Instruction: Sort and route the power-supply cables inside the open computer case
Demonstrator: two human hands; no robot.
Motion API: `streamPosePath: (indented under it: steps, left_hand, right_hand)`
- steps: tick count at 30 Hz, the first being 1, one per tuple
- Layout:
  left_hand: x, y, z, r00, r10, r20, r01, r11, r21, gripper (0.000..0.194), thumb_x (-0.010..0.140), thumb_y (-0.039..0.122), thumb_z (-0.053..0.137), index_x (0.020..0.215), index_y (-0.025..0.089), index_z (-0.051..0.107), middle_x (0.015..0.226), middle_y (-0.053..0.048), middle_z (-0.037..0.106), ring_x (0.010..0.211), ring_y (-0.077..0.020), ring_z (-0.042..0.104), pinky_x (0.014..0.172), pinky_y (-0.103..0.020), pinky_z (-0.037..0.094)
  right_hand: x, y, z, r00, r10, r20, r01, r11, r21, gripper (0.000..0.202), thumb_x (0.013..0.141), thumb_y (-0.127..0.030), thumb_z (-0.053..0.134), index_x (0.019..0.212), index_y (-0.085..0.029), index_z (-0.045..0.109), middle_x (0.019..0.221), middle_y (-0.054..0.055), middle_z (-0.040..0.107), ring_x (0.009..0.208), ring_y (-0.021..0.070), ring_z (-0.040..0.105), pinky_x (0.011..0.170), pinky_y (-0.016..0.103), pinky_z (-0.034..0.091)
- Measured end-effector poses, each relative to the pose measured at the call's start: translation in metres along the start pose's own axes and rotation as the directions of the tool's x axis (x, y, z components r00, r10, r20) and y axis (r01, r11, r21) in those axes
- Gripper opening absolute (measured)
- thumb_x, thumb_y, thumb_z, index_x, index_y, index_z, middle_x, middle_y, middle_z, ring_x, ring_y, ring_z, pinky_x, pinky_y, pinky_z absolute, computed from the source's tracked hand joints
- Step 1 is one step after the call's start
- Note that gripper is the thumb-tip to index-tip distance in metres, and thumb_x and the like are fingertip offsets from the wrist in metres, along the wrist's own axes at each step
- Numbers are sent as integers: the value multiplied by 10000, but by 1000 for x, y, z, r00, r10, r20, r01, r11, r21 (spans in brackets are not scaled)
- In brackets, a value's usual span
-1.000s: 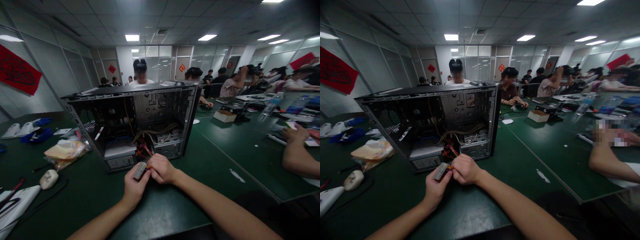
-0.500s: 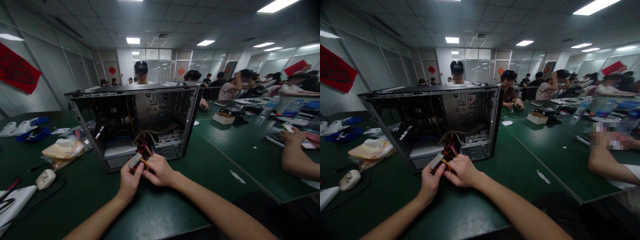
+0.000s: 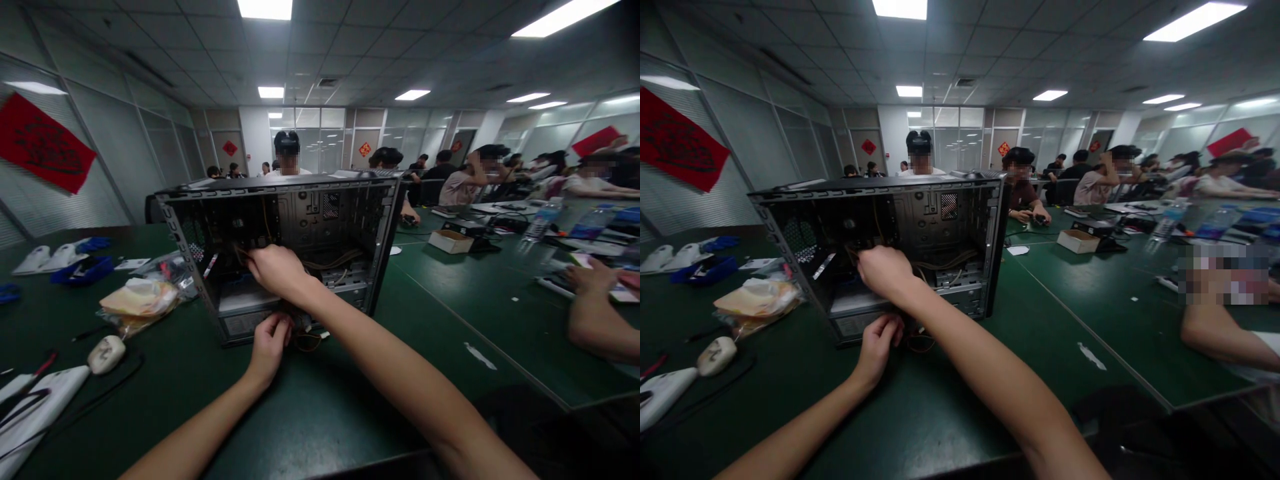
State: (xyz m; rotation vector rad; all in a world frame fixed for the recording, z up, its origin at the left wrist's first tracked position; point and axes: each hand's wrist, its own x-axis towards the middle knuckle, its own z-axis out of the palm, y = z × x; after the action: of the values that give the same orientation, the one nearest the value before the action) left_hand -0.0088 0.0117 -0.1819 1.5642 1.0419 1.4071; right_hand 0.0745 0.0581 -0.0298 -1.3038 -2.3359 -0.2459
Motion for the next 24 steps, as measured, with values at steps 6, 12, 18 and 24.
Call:
streamPosePath:
  steps: [6, 12, 18, 24]
  left_hand:
    - [4, -2, -3, 1000, 2, -13, -2, 1000, -13, 308, 860, 407, 539, 682, 157, 568, 527, 48, 442, 478, -107, 381, 478, -225, 302]
    - [0, -2, -2, 1000, 4, 27, -3, 1000, -16, 298, 859, 391, 547, 688, 148, 567, 521, 58, 415, 476, -95, 348, 465, -212, 280]
    - [-2, -2, -1, 999, -1, 44, 2, 1000, -25, 281, 839, 379, 561, 698, 138, 584, 517, 55, 428, 473, -93, 352, 466, -210, 285]
    - [0, 2, 0, 1000, -8, 26, 9, 1000, -15, 249, 779, 350, 592, 657, 133, 598, 500, 43, 473, 476, -101, 374, 478, -216, 330]
  right_hand:
    - [31, -12, 23, 999, 54, -8, -54, 998, -38, 340, 1015, -254, 371, 1099, -159, 687, 976, 154, 727, 899, 253, 710, 766, 325, 548]
    - [37, -14, 35, 993, 107, -55, -111, 990, -83, 309, 995, -177, 400, 1030, -125, 703, 937, 175, 728, 897, 276, 722, 757, 359, 566]
    - [36, -15, 38, 987, 120, -108, -130, 987, -92, 316, 986, -144, 405, 970, -121, 720, 885, 169, 734, 857, 291, 731, 708, 373, 580]
    - [39, -22, 39, 981, 166, -98, -173, 983, -63, 317, 992, -137, 408, 965, -95, 722, 904, 191, 731, 879, 278, 730, 720, 359, 584]
